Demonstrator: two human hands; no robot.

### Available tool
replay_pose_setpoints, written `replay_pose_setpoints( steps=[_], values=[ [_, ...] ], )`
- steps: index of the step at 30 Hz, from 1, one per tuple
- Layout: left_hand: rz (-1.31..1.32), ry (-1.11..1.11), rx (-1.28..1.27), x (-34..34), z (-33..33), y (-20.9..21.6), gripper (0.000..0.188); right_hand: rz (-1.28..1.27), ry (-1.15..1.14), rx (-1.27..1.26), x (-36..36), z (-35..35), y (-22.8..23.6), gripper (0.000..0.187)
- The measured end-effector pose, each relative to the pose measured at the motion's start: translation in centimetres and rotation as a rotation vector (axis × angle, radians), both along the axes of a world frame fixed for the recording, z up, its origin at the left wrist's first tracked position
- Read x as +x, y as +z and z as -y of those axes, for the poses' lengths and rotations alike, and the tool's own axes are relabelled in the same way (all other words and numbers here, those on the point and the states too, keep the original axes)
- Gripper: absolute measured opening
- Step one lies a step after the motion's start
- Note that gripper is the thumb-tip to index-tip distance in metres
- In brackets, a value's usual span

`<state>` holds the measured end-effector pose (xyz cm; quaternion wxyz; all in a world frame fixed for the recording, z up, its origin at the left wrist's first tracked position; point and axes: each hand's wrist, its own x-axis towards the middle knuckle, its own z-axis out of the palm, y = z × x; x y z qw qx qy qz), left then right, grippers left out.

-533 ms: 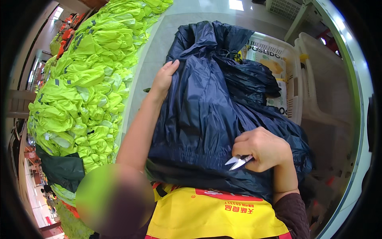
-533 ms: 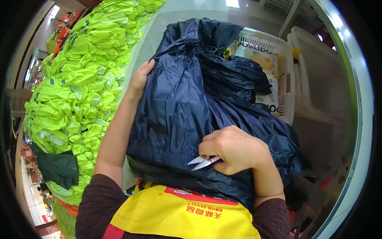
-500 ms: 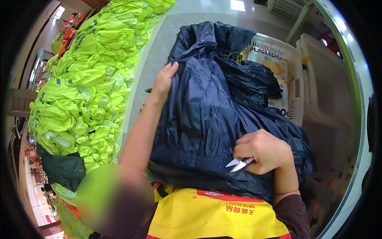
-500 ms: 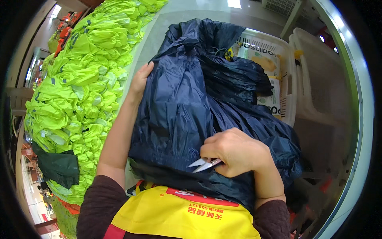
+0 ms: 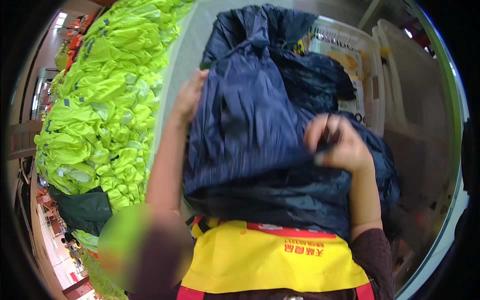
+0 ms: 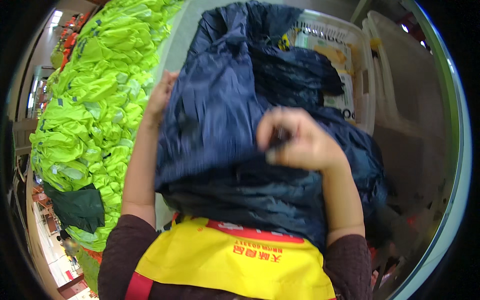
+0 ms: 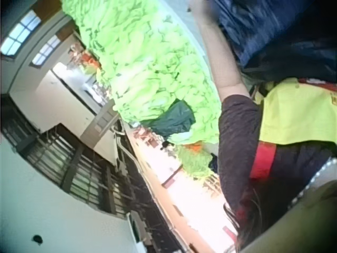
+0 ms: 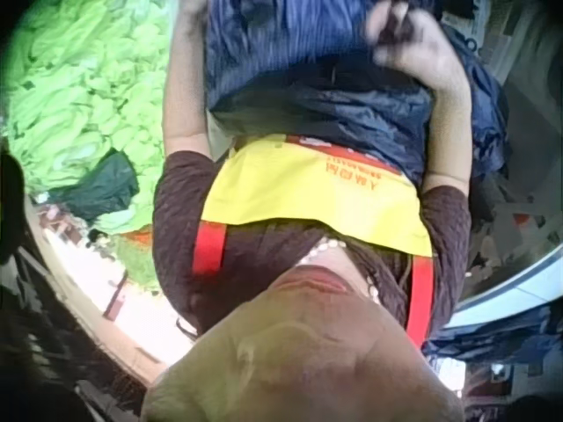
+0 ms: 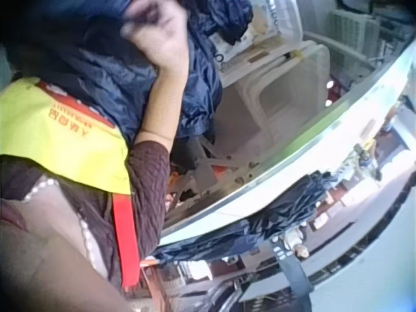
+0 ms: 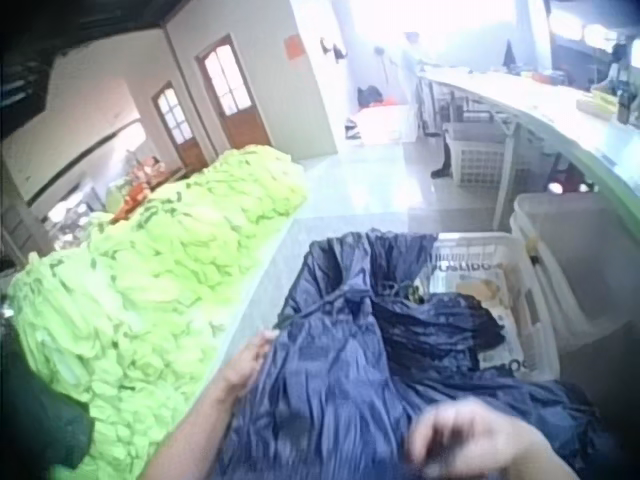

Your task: The person uses scissors to cut tags and excess fabric from the waistband of dark blue pants. They repeatedly pick up pants, locate the tag, cut it, and place the pants back in the pile.

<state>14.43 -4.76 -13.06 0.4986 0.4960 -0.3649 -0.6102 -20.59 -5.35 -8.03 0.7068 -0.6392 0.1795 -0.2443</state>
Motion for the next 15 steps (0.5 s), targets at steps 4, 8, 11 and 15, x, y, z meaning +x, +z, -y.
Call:
replay_pose_setpoints(
  steps=[4,8,11,15],
  values=[
    [0.299,0.348,0.022,3.0,-3.6,0.8,0.033,0.290,-0.413,0.752,0.0,-0.2,0.2,0.027],
    [0.584,0.658,-0.342,2.7,-9.0,3.3,0.023,0.502,-0.287,0.830,0.2,0.9,-2.2,0.014],
    [0.602,0.679,-0.757,-1.1,-12.2,5.4,0.013,0.500,-0.318,0.847,0.3,0.7,-1.8,0.012],
    [0.946,0.197,-0.927,-7.5,-15.1,8.0,0.006,0.522,-0.315,0.861,0.4,0.5,-1.9,0.013]
  ],
)
